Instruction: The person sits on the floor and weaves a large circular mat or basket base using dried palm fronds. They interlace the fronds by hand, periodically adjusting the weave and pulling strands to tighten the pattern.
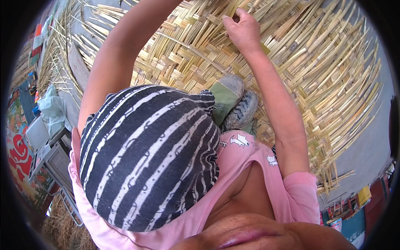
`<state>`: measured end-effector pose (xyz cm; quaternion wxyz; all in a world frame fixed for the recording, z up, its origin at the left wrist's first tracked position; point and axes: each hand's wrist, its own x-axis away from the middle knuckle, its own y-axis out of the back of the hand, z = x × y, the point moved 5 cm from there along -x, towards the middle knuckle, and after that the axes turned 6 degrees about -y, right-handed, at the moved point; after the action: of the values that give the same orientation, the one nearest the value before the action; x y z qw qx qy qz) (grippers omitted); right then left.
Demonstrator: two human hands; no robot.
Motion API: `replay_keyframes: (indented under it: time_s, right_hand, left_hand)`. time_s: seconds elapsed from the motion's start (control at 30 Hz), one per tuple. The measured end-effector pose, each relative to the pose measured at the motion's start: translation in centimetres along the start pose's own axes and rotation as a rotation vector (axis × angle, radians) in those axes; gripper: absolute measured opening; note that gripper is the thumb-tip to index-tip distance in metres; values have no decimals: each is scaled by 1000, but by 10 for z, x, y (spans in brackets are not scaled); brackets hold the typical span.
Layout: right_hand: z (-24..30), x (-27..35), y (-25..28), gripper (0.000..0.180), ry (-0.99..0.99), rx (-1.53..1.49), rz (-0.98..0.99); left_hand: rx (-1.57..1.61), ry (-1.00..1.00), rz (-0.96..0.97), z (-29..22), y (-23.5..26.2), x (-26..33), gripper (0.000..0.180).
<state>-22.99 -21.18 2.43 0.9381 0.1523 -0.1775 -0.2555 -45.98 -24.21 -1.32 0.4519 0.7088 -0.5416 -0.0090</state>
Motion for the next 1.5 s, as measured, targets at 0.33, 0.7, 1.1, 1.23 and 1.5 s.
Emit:
replay_keyframes:
  time_s: [0.33,0.7,1.1,1.23,1.5]
  right_hand:
    - [-16,-22,-17,26,-71,-49,25]
    - [8,-48,-26,34,52,357,209]
    - [-11,-59,-24,33,-76,294,88]
    - [-12,-55,-27,27,-56,331,69]
    - [1,-43,-40,17,50,474,78]
  left_hand:
    - [316,-155,-33,8,0,24,37]
    - [786,-194,161,0,16,57,40]
    - [712,-33,-597,133,45,39,38]
    - [481,-109,-812,152,41,45,32]
    - [663,78,-882,188,17,76,29]
